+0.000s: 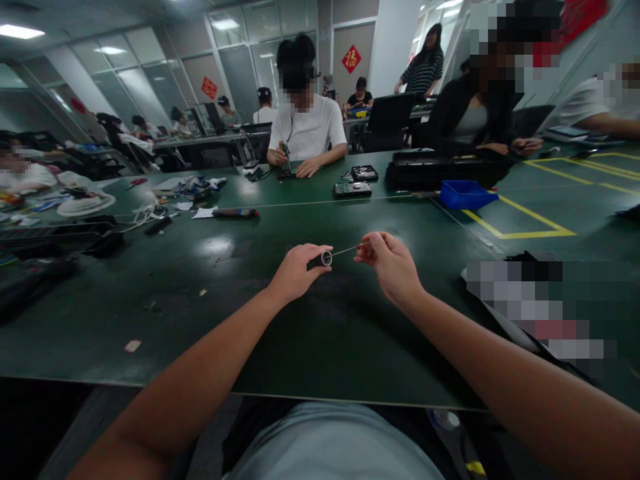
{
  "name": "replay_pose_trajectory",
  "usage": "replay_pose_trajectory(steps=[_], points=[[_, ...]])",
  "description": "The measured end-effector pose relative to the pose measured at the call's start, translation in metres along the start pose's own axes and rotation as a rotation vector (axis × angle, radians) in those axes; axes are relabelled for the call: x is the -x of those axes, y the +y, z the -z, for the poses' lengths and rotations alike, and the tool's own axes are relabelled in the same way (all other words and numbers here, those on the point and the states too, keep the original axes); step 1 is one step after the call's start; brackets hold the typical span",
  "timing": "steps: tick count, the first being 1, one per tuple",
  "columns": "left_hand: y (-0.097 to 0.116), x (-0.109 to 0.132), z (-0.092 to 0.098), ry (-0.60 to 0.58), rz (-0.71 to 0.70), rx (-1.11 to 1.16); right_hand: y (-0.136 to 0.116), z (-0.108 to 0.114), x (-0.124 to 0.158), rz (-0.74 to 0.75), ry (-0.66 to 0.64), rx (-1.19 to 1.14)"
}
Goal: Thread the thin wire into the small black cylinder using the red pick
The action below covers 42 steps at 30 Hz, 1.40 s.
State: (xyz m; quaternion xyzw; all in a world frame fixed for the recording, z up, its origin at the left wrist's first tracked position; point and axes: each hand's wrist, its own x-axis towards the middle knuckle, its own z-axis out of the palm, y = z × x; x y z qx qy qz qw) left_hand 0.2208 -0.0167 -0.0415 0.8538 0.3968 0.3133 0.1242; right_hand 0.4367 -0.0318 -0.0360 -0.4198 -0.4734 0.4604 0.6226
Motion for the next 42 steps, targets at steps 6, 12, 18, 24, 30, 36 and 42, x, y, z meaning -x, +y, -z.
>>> replay_pose_trajectory(steps=[6,12,18,24,30,36,42], points=[[-0.011,-0.003,0.004,-0.068,0.029,-0.061,0.008,0.006,-0.012,-0.151,0.109,-0.068],[-0.011,-0.001,0.002,-0.102,0.053,-0.049,0.011,0.001,-0.006,-0.038,0.078,0.036],[-0.007,-0.001,0.002,-0.104,0.062,-0.037,0.007,-0.001,-0.001,0.109,0.016,0.17],[-0.003,-0.002,0.0,-0.107,0.062,-0.022,0.005,-0.001,0.001,0.14,-0.007,0.241],[-0.002,0.0,0.0,-0.089,0.113,0.001,-0.001,-0.001,0.004,0.156,-0.017,0.308],[-0.001,0.0,0.001,-0.09,0.128,0.015,0.0,-0.001,0.004,0.153,-0.011,0.302],[-0.002,0.001,0.001,-0.09,0.124,0.022,0.0,-0.001,0.004,0.107,0.011,0.281]])
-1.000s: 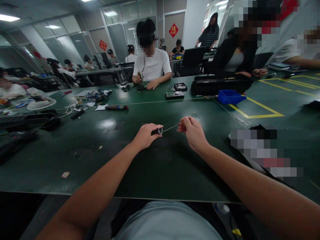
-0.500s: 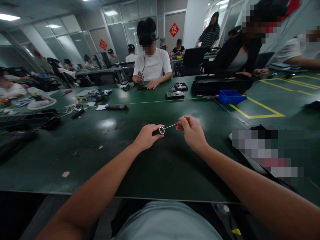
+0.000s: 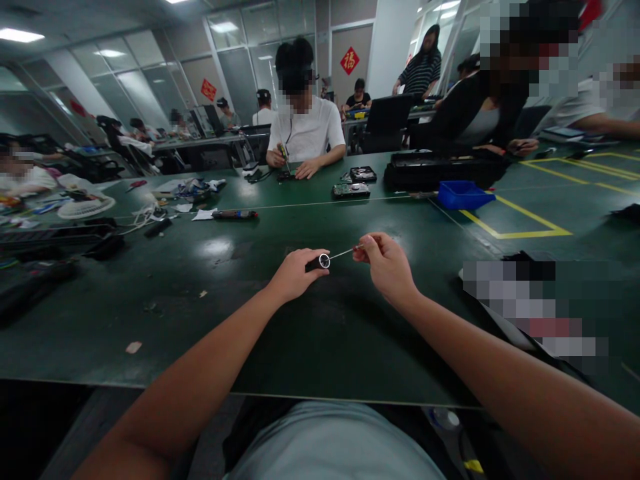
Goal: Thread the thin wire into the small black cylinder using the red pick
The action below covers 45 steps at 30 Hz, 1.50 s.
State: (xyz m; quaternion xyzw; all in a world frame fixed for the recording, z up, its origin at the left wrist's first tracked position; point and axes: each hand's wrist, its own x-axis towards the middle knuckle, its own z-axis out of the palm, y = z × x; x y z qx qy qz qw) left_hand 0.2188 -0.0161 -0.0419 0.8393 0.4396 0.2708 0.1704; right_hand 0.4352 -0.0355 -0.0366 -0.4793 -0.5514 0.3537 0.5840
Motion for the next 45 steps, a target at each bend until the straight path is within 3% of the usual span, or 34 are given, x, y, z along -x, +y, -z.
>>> replay_pose_trajectory(steps=[6,12,16,20,25,36,41,45], points=[[0.0,0.0,-0.001,0.004,-0.007,0.0,-0.002,0.0,0.001,0.013,-0.016,0.04],[0.0,0.001,0.0,0.006,-0.013,-0.003,-0.012,0.004,0.003,0.07,-0.002,0.264],[-0.001,0.001,0.0,0.003,-0.024,0.001,-0.01,0.006,0.004,0.14,-0.065,0.231],[-0.003,0.0,0.0,-0.002,-0.035,-0.013,-0.009,0.006,0.005,0.109,-0.124,0.249],[-0.003,0.0,0.0,-0.016,-0.052,-0.023,-0.007,0.004,0.005,0.122,-0.091,0.344],[-0.005,-0.001,0.0,-0.018,-0.065,-0.028,-0.009,0.003,0.007,0.084,-0.091,0.237],[-0.003,-0.001,0.0,-0.005,-0.029,-0.013,-0.006,-0.002,0.003,0.019,-0.071,-0.027],[0.0,-0.004,0.004,0.03,-0.053,-0.017,0.0,-0.003,-0.003,-0.139,-0.044,-0.27]])
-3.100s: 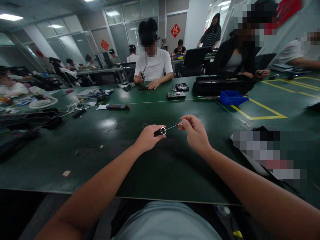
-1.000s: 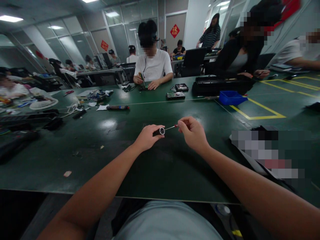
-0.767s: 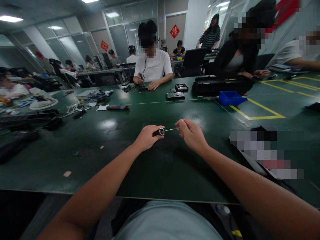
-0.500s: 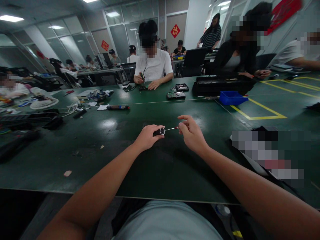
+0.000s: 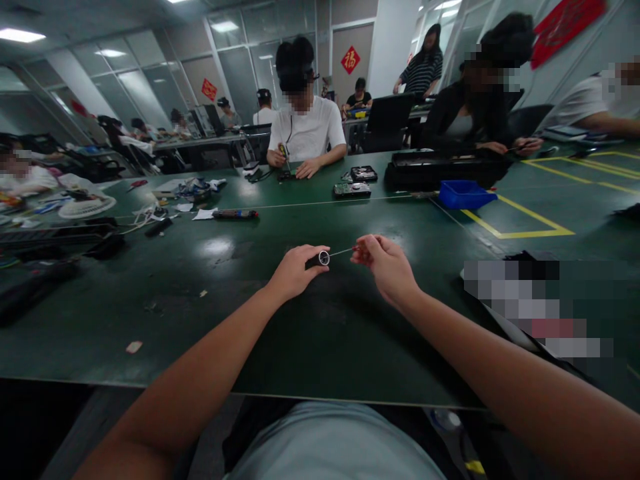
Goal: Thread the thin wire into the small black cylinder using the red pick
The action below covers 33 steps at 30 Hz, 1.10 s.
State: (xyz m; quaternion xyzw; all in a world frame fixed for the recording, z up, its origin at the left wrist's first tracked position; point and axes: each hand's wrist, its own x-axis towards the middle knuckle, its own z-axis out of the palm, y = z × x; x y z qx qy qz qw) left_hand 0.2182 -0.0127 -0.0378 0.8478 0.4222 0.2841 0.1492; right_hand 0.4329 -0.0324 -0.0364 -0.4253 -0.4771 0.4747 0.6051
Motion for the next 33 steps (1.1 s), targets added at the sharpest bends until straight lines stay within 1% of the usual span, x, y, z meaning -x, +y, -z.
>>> replay_pose_trajectory(steps=[2,4,6,9,13,16,19,21,24,29,33], points=[[-0.001,-0.003,0.002,-0.012,-0.059,-0.027,0.001,0.003,-0.004,-0.076,0.009,-0.085],[-0.004,-0.006,0.003,-0.048,-0.099,-0.066,0.002,0.007,-0.009,-0.164,0.013,-0.134],[-0.007,-0.007,0.002,-0.077,-0.091,-0.095,0.004,0.009,-0.012,-0.173,0.054,-0.124],[-0.011,-0.007,-0.001,-0.088,-0.033,-0.077,0.006,0.01,-0.013,-0.121,0.089,-0.047],[-0.01,-0.005,-0.002,-0.054,0.016,-0.007,0.006,0.007,-0.009,-0.029,0.096,0.006],[-0.009,-0.004,0.0,-0.055,-0.007,-0.014,0.003,0.005,-0.005,0.086,0.078,0.095],[-0.007,-0.003,0.001,-0.059,-0.036,-0.016,-0.002,0.004,0.0,0.195,0.063,0.284],[-0.006,-0.003,0.0,-0.064,-0.042,-0.021,-0.005,0.004,0.003,0.253,0.066,0.393],[-0.006,-0.003,-0.002,-0.08,-0.049,-0.037,-0.008,0.004,0.006,0.328,0.063,0.497],[-0.008,-0.003,-0.006,-0.102,-0.094,-0.077,-0.014,0.006,0.008,0.387,-0.03,0.675],[-0.006,-0.003,-0.004,-0.094,-0.043,-0.05,-0.015,0.007,0.007,0.4,-0.02,0.762]])
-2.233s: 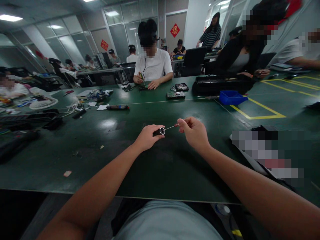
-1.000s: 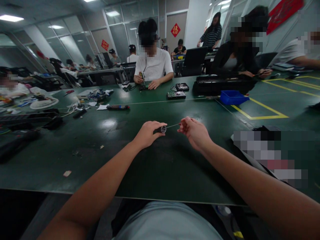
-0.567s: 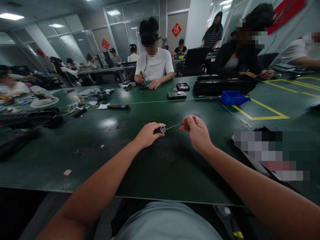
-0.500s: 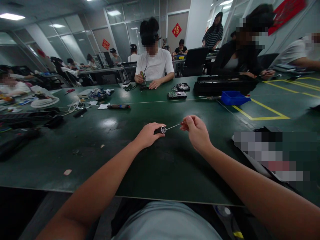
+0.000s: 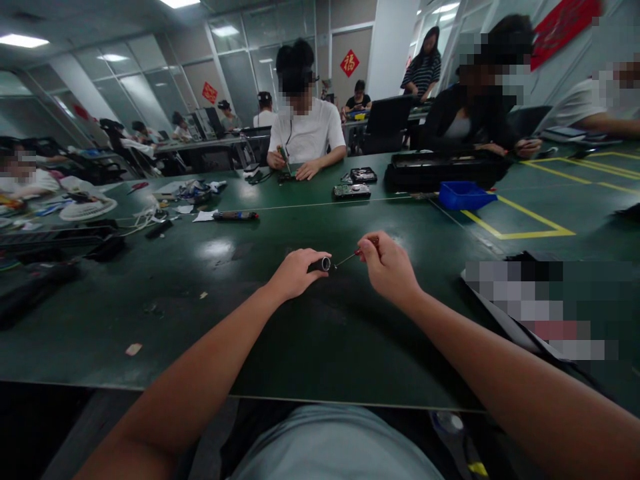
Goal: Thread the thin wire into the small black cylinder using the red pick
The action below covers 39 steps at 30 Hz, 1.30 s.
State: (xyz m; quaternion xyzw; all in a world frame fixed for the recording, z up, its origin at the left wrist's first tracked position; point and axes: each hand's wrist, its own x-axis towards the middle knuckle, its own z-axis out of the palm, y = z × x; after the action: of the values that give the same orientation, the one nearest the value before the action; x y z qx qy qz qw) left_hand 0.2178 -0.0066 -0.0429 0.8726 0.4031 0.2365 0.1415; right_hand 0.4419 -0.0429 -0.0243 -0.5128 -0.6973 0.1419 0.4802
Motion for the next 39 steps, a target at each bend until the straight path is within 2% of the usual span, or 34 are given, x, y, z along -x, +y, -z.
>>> replay_pose_trajectory(steps=[5,12,15,18,21,24,28,31,33,39], points=[[0.003,0.0,0.003,0.133,0.151,0.252,0.0,0.0,0.0,-0.026,0.002,0.0],[0.016,-0.004,0.013,0.316,0.419,1.1,-0.002,0.002,0.001,-0.032,0.014,-0.022],[0.025,-0.003,0.022,0.309,0.434,1.284,-0.002,0.003,0.002,-0.032,0.022,-0.022],[0.031,-0.002,0.028,0.207,0.4,1.079,-0.002,0.003,0.002,-0.032,0.023,-0.031],[0.036,0.0,0.03,0.045,0.335,0.592,-0.002,0.002,0.002,-0.026,0.023,-0.043],[0.043,0.0,0.025,-0.156,0.204,0.168,-0.002,0.003,0.002,-0.019,0.026,-0.049],[0.05,-0.003,0.012,-0.357,0.157,-0.12,-0.002,0.003,0.001,-0.022,0.021,-0.056],[0.05,-0.005,0.006,-0.427,0.158,-0.189,-0.002,0.003,0.002,-0.029,0.019,-0.057],[0.047,-0.005,0.004,-0.431,0.153,-0.172,-0.003,0.003,0.002,-0.034,0.017,-0.055],[0.027,0.0,0.006,-0.269,0.161,0.065,-0.004,0.004,0.002,-0.036,0.003,-0.056]])
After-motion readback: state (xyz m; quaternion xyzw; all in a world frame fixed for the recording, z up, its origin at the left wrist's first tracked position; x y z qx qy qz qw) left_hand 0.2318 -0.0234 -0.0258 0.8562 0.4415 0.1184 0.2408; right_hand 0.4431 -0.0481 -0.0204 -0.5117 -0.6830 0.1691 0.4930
